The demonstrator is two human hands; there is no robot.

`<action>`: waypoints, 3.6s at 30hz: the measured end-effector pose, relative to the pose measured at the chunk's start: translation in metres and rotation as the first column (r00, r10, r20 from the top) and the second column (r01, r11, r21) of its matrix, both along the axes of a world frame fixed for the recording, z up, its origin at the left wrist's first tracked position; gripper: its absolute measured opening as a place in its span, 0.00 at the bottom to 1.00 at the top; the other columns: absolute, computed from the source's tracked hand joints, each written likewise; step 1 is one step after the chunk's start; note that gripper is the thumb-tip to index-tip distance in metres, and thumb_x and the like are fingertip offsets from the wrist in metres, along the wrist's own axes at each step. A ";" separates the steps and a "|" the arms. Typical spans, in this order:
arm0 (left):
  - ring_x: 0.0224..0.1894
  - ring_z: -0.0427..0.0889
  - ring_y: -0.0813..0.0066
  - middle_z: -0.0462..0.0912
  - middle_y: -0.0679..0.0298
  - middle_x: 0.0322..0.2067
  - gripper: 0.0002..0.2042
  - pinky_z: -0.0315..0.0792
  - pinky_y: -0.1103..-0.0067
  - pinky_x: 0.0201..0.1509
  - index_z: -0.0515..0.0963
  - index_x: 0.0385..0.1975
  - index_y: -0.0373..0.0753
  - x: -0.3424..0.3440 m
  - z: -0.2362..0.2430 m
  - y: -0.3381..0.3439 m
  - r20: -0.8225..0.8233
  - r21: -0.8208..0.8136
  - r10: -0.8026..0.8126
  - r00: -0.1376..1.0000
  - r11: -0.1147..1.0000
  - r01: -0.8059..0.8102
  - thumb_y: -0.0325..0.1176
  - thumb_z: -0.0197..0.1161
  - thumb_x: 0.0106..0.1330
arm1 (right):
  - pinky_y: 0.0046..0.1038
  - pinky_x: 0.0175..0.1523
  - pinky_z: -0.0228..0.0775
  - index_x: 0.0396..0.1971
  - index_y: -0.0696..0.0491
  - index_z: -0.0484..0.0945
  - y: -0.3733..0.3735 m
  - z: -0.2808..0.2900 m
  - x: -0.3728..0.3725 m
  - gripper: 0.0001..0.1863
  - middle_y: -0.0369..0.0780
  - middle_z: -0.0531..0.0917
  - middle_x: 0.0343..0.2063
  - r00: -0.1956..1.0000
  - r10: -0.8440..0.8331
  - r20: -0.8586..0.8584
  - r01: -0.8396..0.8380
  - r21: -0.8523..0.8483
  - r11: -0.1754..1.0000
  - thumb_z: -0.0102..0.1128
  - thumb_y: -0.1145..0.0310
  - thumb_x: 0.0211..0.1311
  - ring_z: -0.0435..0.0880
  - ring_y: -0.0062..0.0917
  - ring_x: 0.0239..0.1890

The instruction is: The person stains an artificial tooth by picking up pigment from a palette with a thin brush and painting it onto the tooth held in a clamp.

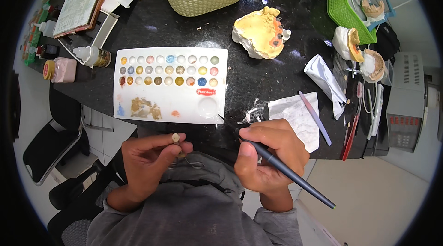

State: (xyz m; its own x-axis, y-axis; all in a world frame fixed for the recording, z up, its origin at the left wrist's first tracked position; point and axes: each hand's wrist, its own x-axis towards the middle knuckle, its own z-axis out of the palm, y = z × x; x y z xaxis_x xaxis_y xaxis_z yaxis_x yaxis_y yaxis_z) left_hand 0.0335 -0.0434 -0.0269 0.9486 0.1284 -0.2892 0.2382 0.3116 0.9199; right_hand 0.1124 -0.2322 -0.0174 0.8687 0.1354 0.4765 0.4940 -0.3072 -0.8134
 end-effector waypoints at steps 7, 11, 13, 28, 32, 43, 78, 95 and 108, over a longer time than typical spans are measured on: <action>0.39 0.85 0.70 0.85 0.52 0.35 0.09 0.79 0.81 0.45 0.80 0.41 0.27 -0.001 -0.004 0.001 0.048 0.115 0.032 0.998 0.993 -0.038 0.17 0.62 0.60 | 0.18 0.21 0.66 0.24 0.61 0.78 0.003 -0.003 0.000 0.05 0.43 0.81 0.17 1.000 -0.017 -0.014 0.016 -0.011 1.000 0.62 0.75 0.46 0.77 0.23 0.17; 0.39 0.85 0.71 0.85 0.53 0.35 0.09 0.80 0.81 0.44 0.81 0.40 0.28 0.001 -0.003 0.002 0.046 0.136 0.020 0.999 0.990 -0.026 0.18 0.62 0.60 | 0.17 0.21 0.65 0.24 0.60 0.78 0.002 -0.004 0.001 0.05 0.42 0.80 0.17 1.000 0.010 0.012 -0.010 -0.041 0.999 0.62 0.75 0.46 0.77 0.22 0.16; 0.39 0.85 0.72 0.85 0.53 0.35 0.09 0.80 0.82 0.44 0.81 0.40 0.28 0.001 -0.003 0.002 0.042 0.142 0.025 0.999 0.989 -0.031 0.18 0.62 0.60 | 0.17 0.21 0.65 0.23 0.60 0.78 0.002 -0.003 0.000 0.05 0.42 0.80 0.17 1.000 -0.001 0.000 0.001 -0.010 1.000 0.62 0.75 0.46 0.77 0.22 0.16; 0.34 0.86 0.73 0.85 0.53 0.30 0.07 0.80 0.84 0.37 0.81 0.36 0.26 0.010 0.013 0.010 -0.001 0.320 -0.079 0.997 0.944 0.076 0.19 0.64 0.59 | 0.22 0.24 0.75 0.28 0.61 0.76 0.016 -0.002 0.002 0.07 0.42 0.79 0.20 0.945 0.276 0.177 -0.293 0.082 0.953 0.61 0.77 0.47 0.80 0.26 0.18; 0.33 0.86 0.75 0.85 0.54 0.29 0.07 0.80 0.85 0.36 0.81 0.36 0.27 0.011 0.015 0.010 -0.017 0.317 -0.085 0.996 0.945 0.086 0.20 0.65 0.59 | 0.23 0.23 0.75 0.28 0.62 0.77 0.018 -0.003 0.002 0.07 0.42 0.79 0.19 0.942 0.271 0.197 -0.289 0.068 0.955 0.61 0.78 0.46 0.80 0.26 0.17; 0.32 0.86 0.75 0.85 0.55 0.28 0.06 0.79 0.85 0.35 0.81 0.35 0.28 0.011 0.016 0.010 -0.025 0.319 -0.085 0.996 0.944 0.088 0.20 0.65 0.59 | 0.22 0.21 0.74 0.25 0.62 0.78 0.018 -0.003 0.002 0.05 0.42 0.80 0.18 0.953 0.244 0.177 -0.256 0.045 0.966 0.61 0.78 0.46 0.80 0.26 0.16; 0.35 0.85 0.71 0.85 0.53 0.30 0.06 0.80 0.81 0.40 0.80 0.37 0.26 0.005 0.009 0.001 -0.035 0.238 -0.035 0.999 0.970 0.042 0.18 0.60 0.62 | 0.22 0.22 0.74 0.29 0.60 0.77 -0.012 0.002 -0.016 0.04 0.42 0.78 0.23 0.973 0.193 0.128 -0.221 0.252 0.942 0.58 0.77 0.54 0.78 0.25 0.17; 0.37 0.83 0.71 0.82 0.52 0.33 0.06 0.78 0.81 0.43 0.80 0.36 0.27 -0.013 -0.006 -0.022 0.158 0.215 -0.004 0.987 0.976 -0.030 0.17 0.62 0.60 | 0.20 0.24 0.69 0.28 0.56 0.80 -0.114 0.000 -0.054 0.09 0.40 0.81 0.22 0.954 -0.162 0.253 0.245 -0.347 0.905 0.63 0.78 0.43 0.79 0.24 0.20; 0.38 0.83 0.68 0.82 0.52 0.34 0.06 0.78 0.78 0.45 0.80 0.36 0.28 -0.018 -0.011 -0.022 0.200 0.158 0.071 0.977 0.982 -0.104 0.17 0.62 0.60 | 0.20 0.25 0.70 0.28 0.60 0.79 -0.128 -0.018 -0.067 0.04 0.42 0.81 0.21 0.948 -0.289 0.130 0.309 -0.178 0.934 0.61 0.77 0.51 0.79 0.24 0.20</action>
